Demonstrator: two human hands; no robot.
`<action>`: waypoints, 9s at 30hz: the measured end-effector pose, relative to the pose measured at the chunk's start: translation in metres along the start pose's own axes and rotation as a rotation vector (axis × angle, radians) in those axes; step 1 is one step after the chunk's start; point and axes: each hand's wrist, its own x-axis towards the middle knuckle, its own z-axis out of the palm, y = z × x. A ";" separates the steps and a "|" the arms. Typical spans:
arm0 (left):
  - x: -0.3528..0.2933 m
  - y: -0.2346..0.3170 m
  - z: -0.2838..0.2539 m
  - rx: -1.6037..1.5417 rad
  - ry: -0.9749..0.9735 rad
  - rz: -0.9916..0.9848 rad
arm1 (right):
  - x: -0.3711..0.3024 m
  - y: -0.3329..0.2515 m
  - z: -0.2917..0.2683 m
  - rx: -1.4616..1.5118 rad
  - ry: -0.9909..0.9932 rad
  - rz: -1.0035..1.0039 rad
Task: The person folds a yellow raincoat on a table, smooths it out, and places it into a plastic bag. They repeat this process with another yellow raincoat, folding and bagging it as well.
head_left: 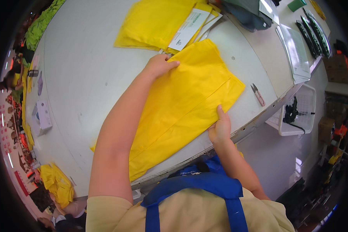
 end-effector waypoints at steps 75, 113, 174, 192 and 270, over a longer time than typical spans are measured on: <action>-0.078 -0.048 0.014 0.096 0.594 0.458 | 0.037 0.000 0.056 -1.808 -0.112 -0.760; -0.331 -0.342 0.111 -1.010 0.967 -0.364 | 0.033 0.087 0.108 -1.752 -0.679 -1.017; -0.291 -0.136 0.219 -1.995 0.578 0.117 | -0.057 0.065 0.051 -1.116 -0.399 -0.335; -0.322 -0.166 0.235 -1.869 0.583 -0.129 | -0.025 0.045 0.072 -1.345 -0.796 0.986; -0.318 -0.170 0.236 -0.589 0.951 -0.553 | -0.078 -0.069 0.052 -1.604 -0.796 0.429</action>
